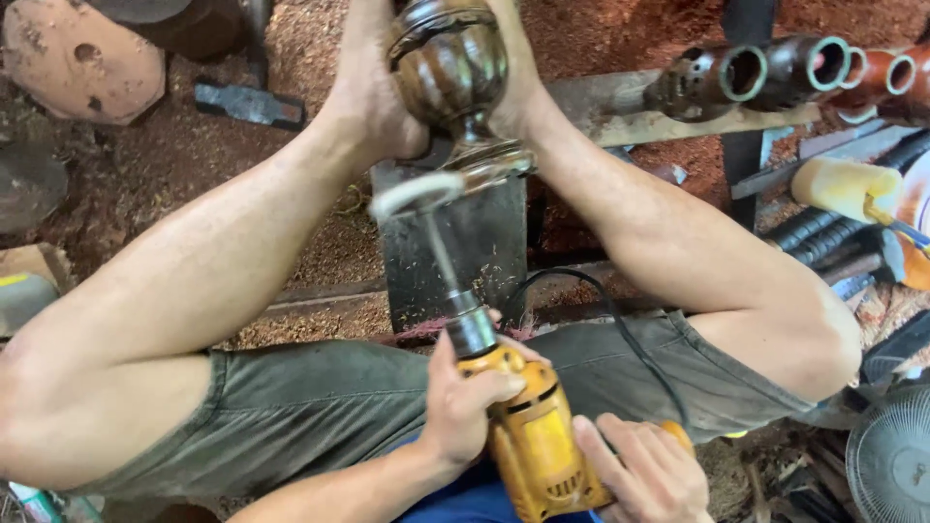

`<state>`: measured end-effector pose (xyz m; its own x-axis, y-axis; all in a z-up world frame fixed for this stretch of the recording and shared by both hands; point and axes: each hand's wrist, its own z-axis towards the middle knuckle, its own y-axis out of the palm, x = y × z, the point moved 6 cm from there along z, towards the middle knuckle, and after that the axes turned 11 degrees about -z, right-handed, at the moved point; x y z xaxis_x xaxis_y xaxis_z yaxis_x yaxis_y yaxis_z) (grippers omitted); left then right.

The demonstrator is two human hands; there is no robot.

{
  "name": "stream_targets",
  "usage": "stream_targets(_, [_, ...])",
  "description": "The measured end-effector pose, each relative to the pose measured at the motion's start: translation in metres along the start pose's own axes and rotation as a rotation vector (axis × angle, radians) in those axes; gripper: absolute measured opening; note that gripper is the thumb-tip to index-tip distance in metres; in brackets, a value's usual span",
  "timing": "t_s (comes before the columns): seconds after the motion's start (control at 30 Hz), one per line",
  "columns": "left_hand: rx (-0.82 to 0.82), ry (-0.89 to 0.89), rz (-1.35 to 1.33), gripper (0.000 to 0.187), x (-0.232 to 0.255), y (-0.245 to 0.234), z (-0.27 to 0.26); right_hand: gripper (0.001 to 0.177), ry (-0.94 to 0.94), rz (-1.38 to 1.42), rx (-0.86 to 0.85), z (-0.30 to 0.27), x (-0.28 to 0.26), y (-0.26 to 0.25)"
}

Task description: Sanding and polishing ornate wooden furniture components using a drill-mounted buffing attachment.

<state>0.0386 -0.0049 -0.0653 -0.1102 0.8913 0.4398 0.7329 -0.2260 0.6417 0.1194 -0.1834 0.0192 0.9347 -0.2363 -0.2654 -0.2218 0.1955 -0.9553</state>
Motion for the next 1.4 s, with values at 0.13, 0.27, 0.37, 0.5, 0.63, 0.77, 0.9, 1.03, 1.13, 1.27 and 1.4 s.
stream_targets(0.13, [0.028,-0.087,-0.108,0.066,-0.017,0.001,0.009,0.061,0.038,-0.059,-0.089,-0.002,0.008,0.0])
stream_targets(0.27, [0.026,-0.081,-0.099,0.065,-0.019,0.002,0.008,0.065,0.041,-0.074,-0.097,-0.005,0.009,-0.001])
stream_targets(0.37, [-0.011,-0.069,-0.065,0.065,-0.018,0.003,0.01,0.068,0.035,-0.067,-0.1,-0.004,0.01,0.0])
stream_targets(0.5, [-0.005,-0.086,-0.095,0.065,-0.02,0.0,0.012,0.071,0.038,-0.069,-0.121,0.0,0.009,0.002])
stream_targets(0.63, [0.042,-0.085,-0.132,0.065,-0.025,-0.011,0.014,0.081,0.039,-0.074,-0.18,0.005,0.009,0.008])
stream_targets(0.77, [0.068,-0.083,-0.135,0.062,-0.028,-0.019,0.017,0.088,0.071,-0.047,-0.253,0.003,0.016,0.015])
stream_targets(0.9, [0.159,-0.046,-0.111,0.056,-0.024,-0.033,0.014,0.086,0.162,0.265,-0.57,0.027,0.034,0.019])
stream_targets(1.03, [0.109,0.093,-0.059,0.059,0.014,-0.03,0.0,0.074,0.164,0.08,-0.124,0.126,0.04,0.01])
stream_targets(1.13, [0.075,0.271,0.04,0.064,0.052,-0.031,-0.011,0.057,-0.071,-0.263,0.052,0.212,0.029,0.039])
stream_targets(1.27, [0.114,0.354,0.172,0.065,0.086,-0.047,-0.02,0.039,-0.28,-0.7,-0.078,0.258,0.047,0.125])
stream_targets(1.4, [0.123,0.437,0.221,0.064,0.098,-0.064,-0.019,0.031,-0.241,-0.014,-0.021,0.262,0.073,0.107])
